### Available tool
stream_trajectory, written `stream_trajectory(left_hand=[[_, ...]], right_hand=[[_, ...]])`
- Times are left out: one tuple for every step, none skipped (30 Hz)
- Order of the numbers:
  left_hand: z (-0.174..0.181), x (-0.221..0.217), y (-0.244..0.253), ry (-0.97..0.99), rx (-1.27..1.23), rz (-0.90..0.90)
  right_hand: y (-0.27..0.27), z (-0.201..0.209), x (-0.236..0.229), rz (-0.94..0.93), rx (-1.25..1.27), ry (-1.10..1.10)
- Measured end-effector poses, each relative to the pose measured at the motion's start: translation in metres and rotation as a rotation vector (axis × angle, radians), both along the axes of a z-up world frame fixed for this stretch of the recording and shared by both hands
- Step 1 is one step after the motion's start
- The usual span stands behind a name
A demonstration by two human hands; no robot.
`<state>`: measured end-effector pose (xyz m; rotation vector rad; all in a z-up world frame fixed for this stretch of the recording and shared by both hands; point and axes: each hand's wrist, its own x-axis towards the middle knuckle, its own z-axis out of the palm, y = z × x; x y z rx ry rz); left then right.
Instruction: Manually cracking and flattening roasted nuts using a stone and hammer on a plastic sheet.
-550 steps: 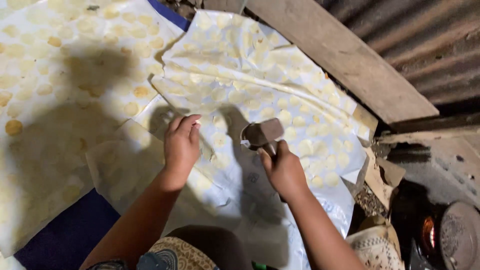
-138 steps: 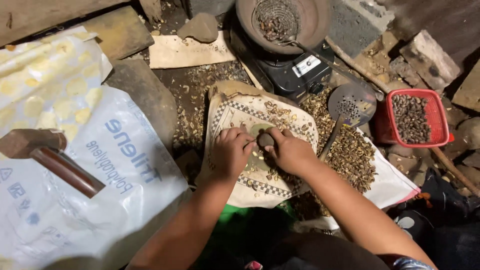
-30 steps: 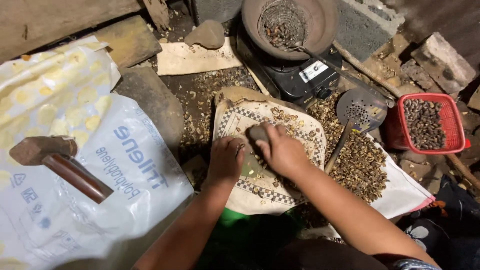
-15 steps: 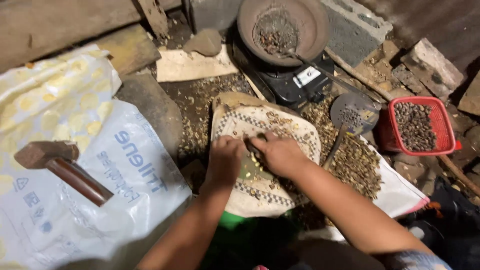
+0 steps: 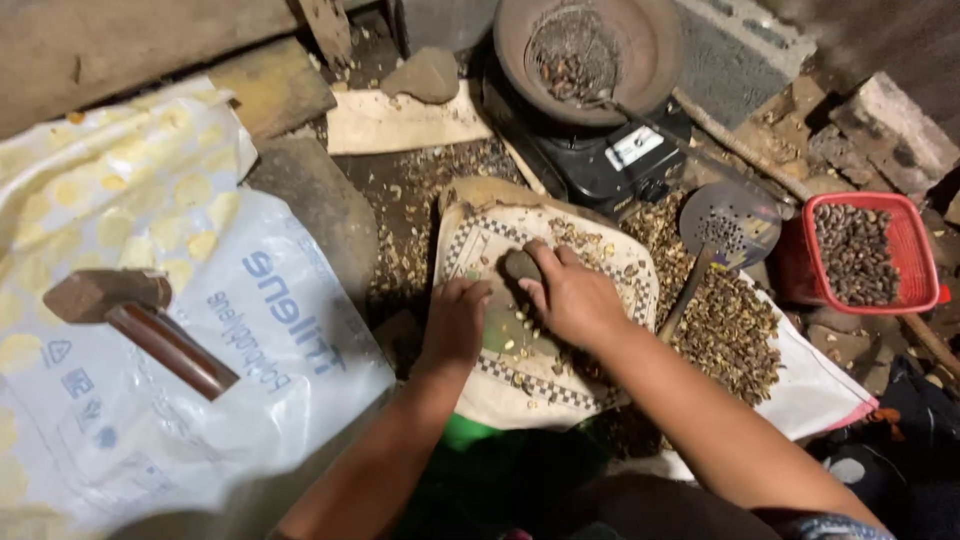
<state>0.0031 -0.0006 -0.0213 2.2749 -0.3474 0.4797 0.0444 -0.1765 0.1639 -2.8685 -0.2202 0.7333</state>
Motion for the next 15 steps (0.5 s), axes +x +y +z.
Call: stream_trajectory(left_hand=[[0.006, -0.005, -0.001, 0.015, -0.003, 0.002], [0.014, -0.003, 0.000, 0.032, -0.008, -0.014], [0.024, 0.000, 0.000, 0.048, -0.014, -0.030], [0.020, 0.002, 0.002, 0.037, -0.015, -0.029], [0.017, 0.003, 0.003, -0.027, -0.031, -0.023], [0.014, 0.002, 0.003, -0.087, -0.048, -0.019], [0.011, -0.001, 0.000, -0.093, -0.052, -0.019], [0.007, 0.003, 0.001, -0.010, -0.046, 0.020], [0.003, 0.008, 0.002, 0.073, -0.041, 0.059], [0.007, 0.016, 0.001, 0.076, -0.041, 0.054], [0.009, 0.024, 0.000, 0.022, -0.056, 0.027], [0.011, 0.026, -0.002, -0.022, -0.074, 0.003], [0.038, 0.025, -0.005, -0.009, -0.076, 0.003], [0.066, 0.028, -0.008, 0.110, -0.072, -0.020], [0.094, 0.031, -0.012, 0.229, -0.068, -0.044]], right_hand=[[-0.006, -0.019, -0.001, 0.002, -0.003, 0.015], [-0.012, -0.037, 0.002, -0.012, 0.054, -0.038], [-0.018, -0.053, 0.005, -0.026, 0.111, -0.093], [-0.016, -0.052, 0.005, -0.024, 0.110, -0.104], [-0.015, -0.049, 0.005, 0.006, 0.075, -0.082], [-0.015, -0.046, 0.002, 0.035, 0.038, -0.055], [-0.012, -0.038, -0.006, 0.035, 0.034, -0.061], [-0.005, -0.030, -0.008, 0.115, -0.023, -0.091], [0.002, -0.024, -0.010, 0.193, -0.083, -0.123], [0.000, -0.021, -0.012, 0.188, -0.082, -0.120], [-0.002, -0.020, -0.014, 0.167, -0.032, -0.131], [-0.005, -0.020, -0.019, 0.149, 0.016, -0.132], [-0.007, -0.019, -0.016, 0.148, 0.015, -0.120], [-0.010, -0.018, -0.012, 0.054, 0.004, -0.049], [-0.013, -0.016, -0.009, -0.041, -0.008, 0.022]])
